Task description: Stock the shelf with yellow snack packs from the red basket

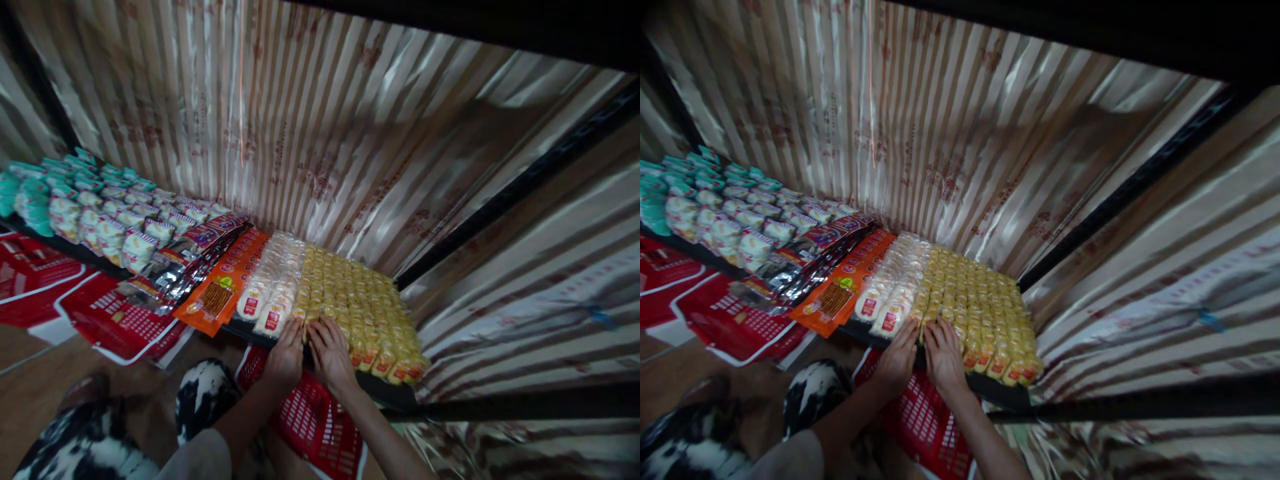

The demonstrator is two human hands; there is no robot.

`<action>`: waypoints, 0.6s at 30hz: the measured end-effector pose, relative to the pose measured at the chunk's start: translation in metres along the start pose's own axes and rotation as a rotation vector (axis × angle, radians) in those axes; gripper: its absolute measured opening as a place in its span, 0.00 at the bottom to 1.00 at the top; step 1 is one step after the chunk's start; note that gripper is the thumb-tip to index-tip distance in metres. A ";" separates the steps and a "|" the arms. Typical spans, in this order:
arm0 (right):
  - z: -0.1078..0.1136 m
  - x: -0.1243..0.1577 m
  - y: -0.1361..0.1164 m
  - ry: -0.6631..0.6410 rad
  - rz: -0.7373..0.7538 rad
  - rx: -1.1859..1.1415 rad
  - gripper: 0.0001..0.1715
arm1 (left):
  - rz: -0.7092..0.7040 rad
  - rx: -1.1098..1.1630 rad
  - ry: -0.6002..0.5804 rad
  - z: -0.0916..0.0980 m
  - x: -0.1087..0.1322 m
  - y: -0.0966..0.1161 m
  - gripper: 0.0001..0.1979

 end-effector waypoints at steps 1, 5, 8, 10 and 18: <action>0.001 -0.002 0.001 0.007 -0.003 -0.007 0.20 | 0.002 0.009 0.003 0.003 -0.001 0.001 0.22; 0.009 -0.012 -0.003 0.033 0.019 -0.075 0.21 | 0.033 0.015 0.061 0.020 0.004 0.001 0.20; 0.011 -0.017 -0.021 0.009 0.010 -0.125 0.22 | 0.127 0.011 0.186 0.042 0.015 -0.010 0.20; 0.006 -0.018 -0.041 -0.026 0.010 -0.159 0.24 | 0.220 0.012 0.263 0.057 0.023 -0.025 0.20; -0.039 -0.011 -0.115 -0.119 -0.021 -0.202 0.29 | 0.477 0.022 0.172 0.063 0.039 -0.082 0.20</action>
Point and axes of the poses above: each hand's wrist, its own x-axis away from the middle knuckle, its own z-axis out of the back of the hand, y = z × x, the point moved 8 cm from there along -x, towards the middle knuckle, and after that the axes turned 11 degrees about x, right-handed, at the moved point
